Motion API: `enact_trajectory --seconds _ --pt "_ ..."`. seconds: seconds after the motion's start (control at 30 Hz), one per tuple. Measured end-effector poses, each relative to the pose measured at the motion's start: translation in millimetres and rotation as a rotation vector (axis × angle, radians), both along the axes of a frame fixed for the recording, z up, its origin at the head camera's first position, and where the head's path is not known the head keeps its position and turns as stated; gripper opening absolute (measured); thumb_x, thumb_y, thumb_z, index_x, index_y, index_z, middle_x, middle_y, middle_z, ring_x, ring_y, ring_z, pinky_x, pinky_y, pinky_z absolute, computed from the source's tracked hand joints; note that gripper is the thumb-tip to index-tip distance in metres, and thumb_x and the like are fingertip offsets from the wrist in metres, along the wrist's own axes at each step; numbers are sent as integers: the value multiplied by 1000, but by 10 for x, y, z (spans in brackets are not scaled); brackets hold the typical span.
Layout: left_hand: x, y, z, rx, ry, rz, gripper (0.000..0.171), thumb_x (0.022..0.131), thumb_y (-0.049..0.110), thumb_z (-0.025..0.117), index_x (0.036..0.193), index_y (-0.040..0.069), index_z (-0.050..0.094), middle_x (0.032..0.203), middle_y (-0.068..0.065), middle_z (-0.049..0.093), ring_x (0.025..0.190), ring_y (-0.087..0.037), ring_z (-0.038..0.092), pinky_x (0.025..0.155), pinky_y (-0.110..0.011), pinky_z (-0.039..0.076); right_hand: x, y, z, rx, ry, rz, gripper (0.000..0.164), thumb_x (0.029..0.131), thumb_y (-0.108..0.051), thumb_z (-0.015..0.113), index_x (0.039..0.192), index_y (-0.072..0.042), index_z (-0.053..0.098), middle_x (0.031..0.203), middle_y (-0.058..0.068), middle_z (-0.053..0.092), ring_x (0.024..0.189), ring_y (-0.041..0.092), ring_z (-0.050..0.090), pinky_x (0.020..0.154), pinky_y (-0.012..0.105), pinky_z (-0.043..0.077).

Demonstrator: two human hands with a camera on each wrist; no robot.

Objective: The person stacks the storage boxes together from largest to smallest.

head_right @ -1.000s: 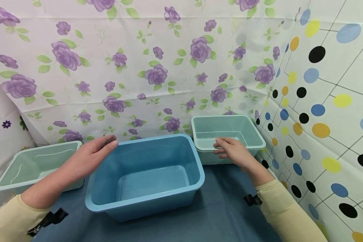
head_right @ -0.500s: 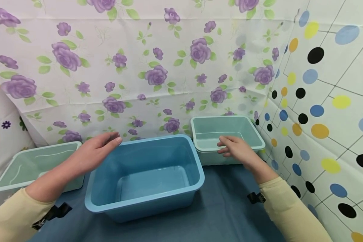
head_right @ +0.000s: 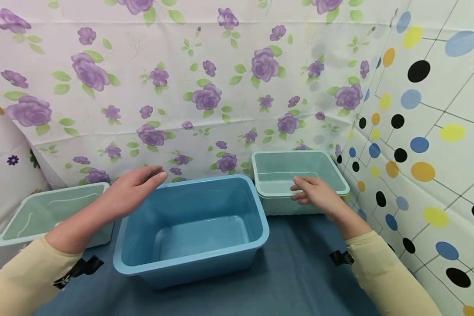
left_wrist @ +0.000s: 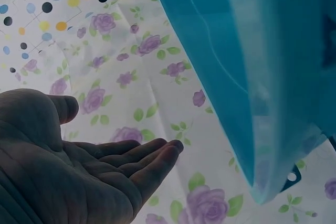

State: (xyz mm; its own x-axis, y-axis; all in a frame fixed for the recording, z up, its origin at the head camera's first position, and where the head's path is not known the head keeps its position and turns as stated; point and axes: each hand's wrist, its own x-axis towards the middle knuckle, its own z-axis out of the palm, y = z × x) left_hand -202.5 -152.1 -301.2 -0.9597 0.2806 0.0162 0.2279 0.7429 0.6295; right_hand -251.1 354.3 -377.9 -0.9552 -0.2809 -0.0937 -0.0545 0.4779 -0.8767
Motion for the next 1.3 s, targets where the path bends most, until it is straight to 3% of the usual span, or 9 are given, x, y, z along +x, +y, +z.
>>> enact_trajectory --seconds 0.2,0.57,0.77,1.3 --pt "-42 67 18 11 -6 -10 84 116 64 43 173 2 36 172 -24 44 154 -49 47 121 -72 41 2 50 35 17 -10 4 79 120 -53 44 167 10 39 157 31 59 135 42 68 108 49 59" --pt "-88 146 11 34 0 -30 81 117 62 44 171 2 40 168 -23 49 151 -47 51 119 -71 44 -17 124 105 30 -18 -3 80 120 -53 43 166 12 37 159 33 55 135 43 68 106 45 61" --pt "-122 213 31 25 -3 -22 83 117 64 44 172 1 38 171 -23 46 154 -47 48 121 -71 41 -52 174 101 44 -17 -16 80 120 -54 43 161 14 45 157 33 57 132 42 70 102 39 63" --pt "-336 384 -42 26 -25 -27 83 117 63 43 172 1 37 173 -22 42 157 -45 44 125 -67 38 -100 289 134 58 -16 -35 82 120 -54 44 165 14 38 156 34 57 128 41 73 101 40 63"
